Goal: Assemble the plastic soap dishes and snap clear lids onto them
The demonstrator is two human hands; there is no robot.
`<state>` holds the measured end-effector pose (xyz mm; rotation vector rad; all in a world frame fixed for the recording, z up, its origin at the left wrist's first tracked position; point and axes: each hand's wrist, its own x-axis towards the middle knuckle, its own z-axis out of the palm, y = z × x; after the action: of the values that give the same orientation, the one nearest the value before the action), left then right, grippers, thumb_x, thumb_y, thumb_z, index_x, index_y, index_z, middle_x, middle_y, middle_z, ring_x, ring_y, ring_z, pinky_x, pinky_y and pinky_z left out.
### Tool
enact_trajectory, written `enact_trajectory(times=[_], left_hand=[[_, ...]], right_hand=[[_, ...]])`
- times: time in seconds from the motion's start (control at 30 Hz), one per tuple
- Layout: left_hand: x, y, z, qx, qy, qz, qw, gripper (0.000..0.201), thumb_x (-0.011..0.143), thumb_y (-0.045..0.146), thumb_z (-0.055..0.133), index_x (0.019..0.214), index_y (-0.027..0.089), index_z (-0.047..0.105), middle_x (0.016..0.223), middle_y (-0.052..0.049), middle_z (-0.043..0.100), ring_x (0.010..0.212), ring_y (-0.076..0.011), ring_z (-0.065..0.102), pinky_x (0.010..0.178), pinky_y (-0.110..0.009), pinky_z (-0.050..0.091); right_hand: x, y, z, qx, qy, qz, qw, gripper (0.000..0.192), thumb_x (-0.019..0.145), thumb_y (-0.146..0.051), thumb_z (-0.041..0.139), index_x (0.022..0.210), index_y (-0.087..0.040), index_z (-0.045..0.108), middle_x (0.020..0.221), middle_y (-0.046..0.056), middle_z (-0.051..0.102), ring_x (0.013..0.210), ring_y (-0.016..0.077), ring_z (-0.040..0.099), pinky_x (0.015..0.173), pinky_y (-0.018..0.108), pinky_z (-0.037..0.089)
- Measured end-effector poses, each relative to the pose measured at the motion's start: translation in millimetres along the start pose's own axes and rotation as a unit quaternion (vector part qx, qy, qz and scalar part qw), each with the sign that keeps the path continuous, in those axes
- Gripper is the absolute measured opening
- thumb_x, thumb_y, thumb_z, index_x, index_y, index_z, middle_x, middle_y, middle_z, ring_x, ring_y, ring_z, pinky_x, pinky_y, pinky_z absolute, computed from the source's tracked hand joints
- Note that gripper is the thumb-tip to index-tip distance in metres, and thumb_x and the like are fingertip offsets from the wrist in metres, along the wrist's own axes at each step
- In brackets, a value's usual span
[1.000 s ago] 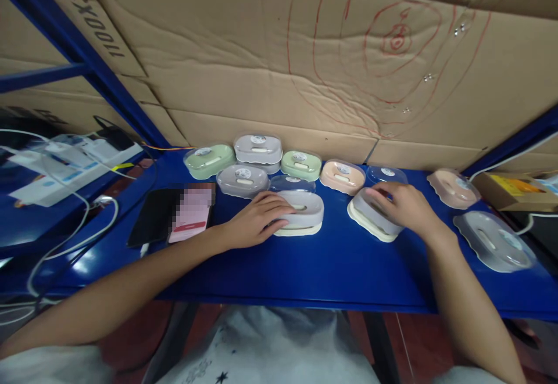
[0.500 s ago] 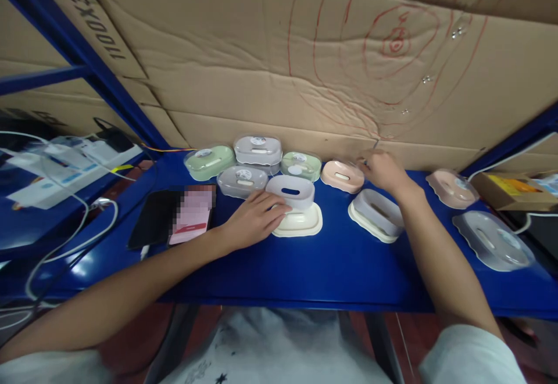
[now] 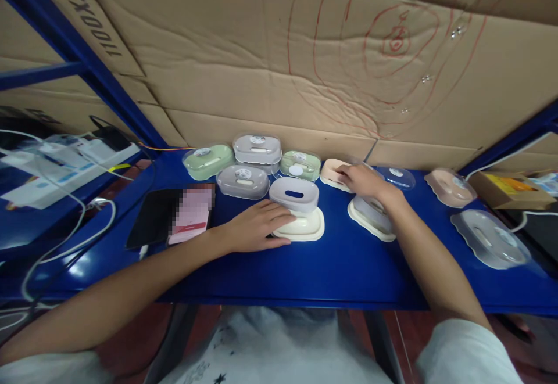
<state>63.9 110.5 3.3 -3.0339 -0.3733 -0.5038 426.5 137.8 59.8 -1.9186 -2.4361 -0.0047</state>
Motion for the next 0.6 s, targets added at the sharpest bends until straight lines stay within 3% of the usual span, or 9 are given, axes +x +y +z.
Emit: enact_trajectory(times=[0.1, 0.2, 0.27, 0.4, 0.53, 0.6], left_hand=[[0.1, -0.2, 0.0, -0.003, -0.001, 0.002, 1.0, 0.05, 0.104, 0.052, 0.069, 0.134, 0.013, 0.068, 0.127, -0.014, 0.075, 0.119, -0.0302, 0.07, 0.107, -0.043, 0.049], [0.1, -1.0, 0.6, -0.003, 0.005, 0.004, 1.0, 0.049, 0.104, 0.052, 0.067, 0.134, 0.013, 0.068, 0.127, -0.015, 0.075, 0.119, -0.0304, 0.069, 0.107, -0.043, 0.05], [0.3, -1.2, 0.5, 0.001, 0.005, 0.006, 1.0, 0.049, 0.105, 0.053, 0.066, 0.134, 0.014, 0.068, 0.127, -0.015, 0.075, 0.119, -0.0301, 0.069, 0.107, -0.043, 0.05], [0.7, -1.4, -0.6, 0.006, 0.003, 0.012, 1.0, 0.049, 0.105, 0.053, 0.066, 0.134, 0.014, 0.068, 0.126, -0.014, 0.075, 0.118, -0.0297, 0.069, 0.107, -0.042, 0.05], [0.6, -1.3, -1.0, 0.01, 0.011, 0.019, 1.0, 0.05, 0.106, 0.053, 0.065, 0.134, 0.012, 0.067, 0.126, -0.016, 0.075, 0.119, -0.0301, 0.069, 0.107, -0.043, 0.049], [0.5, -0.8, -1.1, 0.013, 0.011, 0.021, 1.0, 0.049, 0.106, 0.053, 0.064, 0.133, 0.012, 0.067, 0.125, -0.015, 0.075, 0.118, -0.0297, 0.07, 0.106, -0.042, 0.049]], right_hand=[[-3.7, 10.2, -11.1, 0.026, 0.007, -0.006, 1.0, 0.045, 0.111, -0.037, 0.038, 0.135, -0.021, 0.071, 0.129, 0.015, 0.078, 0.113, 0.0311, 0.074, 0.099, 0.042, 0.057], [-5.5, 10.4, -18.9, 0.013, 0.095, 0.03, 0.995, 0.042, 0.108, -0.036, 0.042, 0.138, -0.021, 0.067, 0.136, 0.019, 0.073, 0.127, 0.0392, 0.067, 0.112, 0.056, 0.049], [-0.1, 2.5, -20.2, 0.005, 0.122, 0.023, 0.992, 0.04, 0.106, -0.032, 0.045, 0.137, -0.022, 0.068, 0.138, 0.019, 0.071, 0.133, 0.0413, 0.063, 0.117, 0.061, 0.045], [32.5, -26.5, -8.7, 0.036, 0.071, -0.068, 0.995, 0.042, 0.102, -0.028, 0.057, 0.143, -0.024, 0.066, 0.149, 0.012, 0.067, 0.14, 0.0344, 0.06, 0.12, 0.052, 0.047], [69.0, -46.5, 9.9, 0.065, 0.038, -0.104, 0.992, 0.074, 0.084, -0.028, 0.082, 0.153, -0.025, 0.059, 0.161, 0.014, 0.057, 0.149, 0.0395, 0.053, 0.12, 0.058, 0.046], [76.1, -45.3, 13.2, 0.08, 0.031, -0.11, 0.99, 0.076, 0.082, -0.028, 0.084, 0.154, -0.026, 0.059, 0.157, 0.013, 0.061, 0.145, 0.0375, 0.057, 0.118, 0.056, 0.049]])
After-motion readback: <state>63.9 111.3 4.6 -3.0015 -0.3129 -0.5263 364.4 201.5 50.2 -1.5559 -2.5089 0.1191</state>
